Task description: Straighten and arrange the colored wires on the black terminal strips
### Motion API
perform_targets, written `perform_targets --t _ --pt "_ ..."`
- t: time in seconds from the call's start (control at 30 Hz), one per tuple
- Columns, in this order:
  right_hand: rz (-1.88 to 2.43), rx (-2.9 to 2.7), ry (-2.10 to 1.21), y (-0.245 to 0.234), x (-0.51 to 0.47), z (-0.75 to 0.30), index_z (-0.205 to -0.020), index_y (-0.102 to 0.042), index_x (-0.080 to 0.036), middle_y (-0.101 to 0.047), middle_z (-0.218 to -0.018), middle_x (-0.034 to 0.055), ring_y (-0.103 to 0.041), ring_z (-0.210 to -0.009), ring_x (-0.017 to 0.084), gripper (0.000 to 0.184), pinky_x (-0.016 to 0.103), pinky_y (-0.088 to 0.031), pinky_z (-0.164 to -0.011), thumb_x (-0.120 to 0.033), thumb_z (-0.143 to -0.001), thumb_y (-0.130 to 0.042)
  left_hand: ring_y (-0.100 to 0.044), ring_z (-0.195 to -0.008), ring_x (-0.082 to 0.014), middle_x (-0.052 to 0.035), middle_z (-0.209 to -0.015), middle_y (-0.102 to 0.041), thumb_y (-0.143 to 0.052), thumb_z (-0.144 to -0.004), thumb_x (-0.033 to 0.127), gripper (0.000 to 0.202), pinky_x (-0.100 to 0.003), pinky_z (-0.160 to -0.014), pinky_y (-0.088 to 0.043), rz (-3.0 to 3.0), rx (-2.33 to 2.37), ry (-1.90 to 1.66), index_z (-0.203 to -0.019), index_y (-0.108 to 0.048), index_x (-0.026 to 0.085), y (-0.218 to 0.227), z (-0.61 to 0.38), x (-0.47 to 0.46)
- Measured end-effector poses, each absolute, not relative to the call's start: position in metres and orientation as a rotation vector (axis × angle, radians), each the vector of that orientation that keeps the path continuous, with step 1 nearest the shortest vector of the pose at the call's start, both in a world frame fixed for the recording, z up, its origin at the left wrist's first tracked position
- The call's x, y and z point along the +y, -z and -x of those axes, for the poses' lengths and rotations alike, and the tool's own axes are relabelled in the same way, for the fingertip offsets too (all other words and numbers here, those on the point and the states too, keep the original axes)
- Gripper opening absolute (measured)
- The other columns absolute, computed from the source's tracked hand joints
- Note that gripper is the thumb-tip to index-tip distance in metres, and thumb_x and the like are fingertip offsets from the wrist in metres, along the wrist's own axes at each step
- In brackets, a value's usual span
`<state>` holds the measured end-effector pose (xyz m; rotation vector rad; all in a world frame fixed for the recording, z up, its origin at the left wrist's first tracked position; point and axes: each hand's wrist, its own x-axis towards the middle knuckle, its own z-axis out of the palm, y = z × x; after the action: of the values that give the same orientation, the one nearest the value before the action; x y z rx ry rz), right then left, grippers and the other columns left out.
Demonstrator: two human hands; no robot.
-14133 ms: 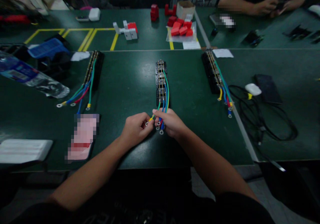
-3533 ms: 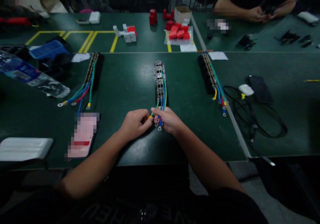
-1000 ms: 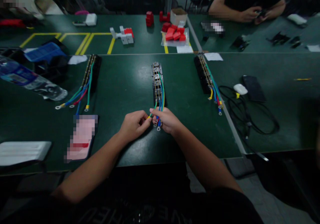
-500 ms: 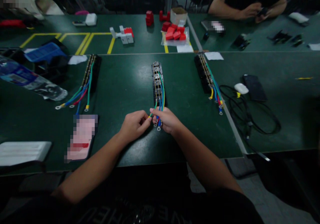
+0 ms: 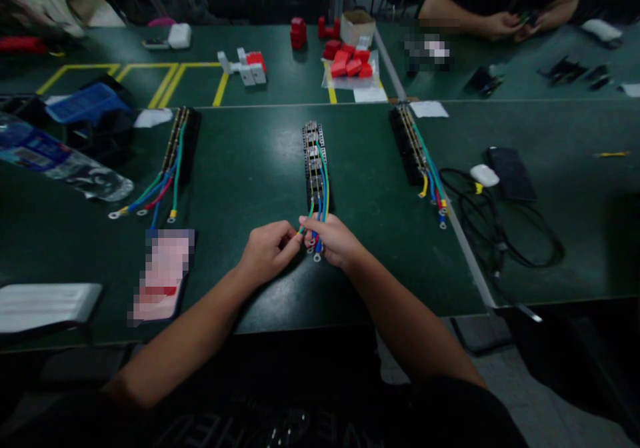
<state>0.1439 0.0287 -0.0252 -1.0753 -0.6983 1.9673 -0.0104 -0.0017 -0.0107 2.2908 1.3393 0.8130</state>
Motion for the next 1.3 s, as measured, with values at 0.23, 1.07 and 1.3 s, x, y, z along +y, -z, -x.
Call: perform_targets --t 0.23,1.07,1.3 --pt "1.102 -0.701 -1.968 0.0229 0.0284 -0.1438 -0.06 -0.048 -0.017 -0.049 -0.043 -0.0059 -0.045 -0.036 0.005 0.029 0.017 -0.037 -0.038 -0.029 -0.067 -0.073 -0.046 -0.055 -0.0105 0.0016 -0.059 -0.051 -0.047 -0.087 0.03 0.022 -0.024 -0.054 -0.034 -2.281 1.338 -0.828 -0.07 -0.052 0.017 0.0112 0.0089 -0.0022" --pt "1.12 -0.74 -1.951 0.0194 0.0273 -0.1428 -0.06 -0.047 -0.017 -0.049 -0.042 -0.0056 -0.045 -0.036 0.006 0.029 0.018 -0.035 -0.038 -0.03 -0.068 -0.072 -0.048 -0.055 -0.011 0.0009 -0.06 -0.053 -0.046 -0.088 0.03 0.023 -0.025 -0.055 -0.034 -2.316 1.351 -0.813 -0.07 -0.053 0.017 0.0116 0.0103 -0.001" --pt "1.14 -0.727 -1.942 0.0174 0.0273 -0.1427 -0.059 -0.048 -0.017 -0.05 -0.042 -0.0055 -0.046 -0.036 0.006 0.029 0.018 -0.038 -0.039 -0.029 -0.067 -0.073 -0.046 -0.054 -0.0103 0.0021 -0.058 -0.05 -0.048 -0.086 0.031 0.022 -0.024 -0.054 -0.033 -2.283 1.342 -0.83 -0.069 -0.052 0.017 0.0113 0.0098 -0.0015"
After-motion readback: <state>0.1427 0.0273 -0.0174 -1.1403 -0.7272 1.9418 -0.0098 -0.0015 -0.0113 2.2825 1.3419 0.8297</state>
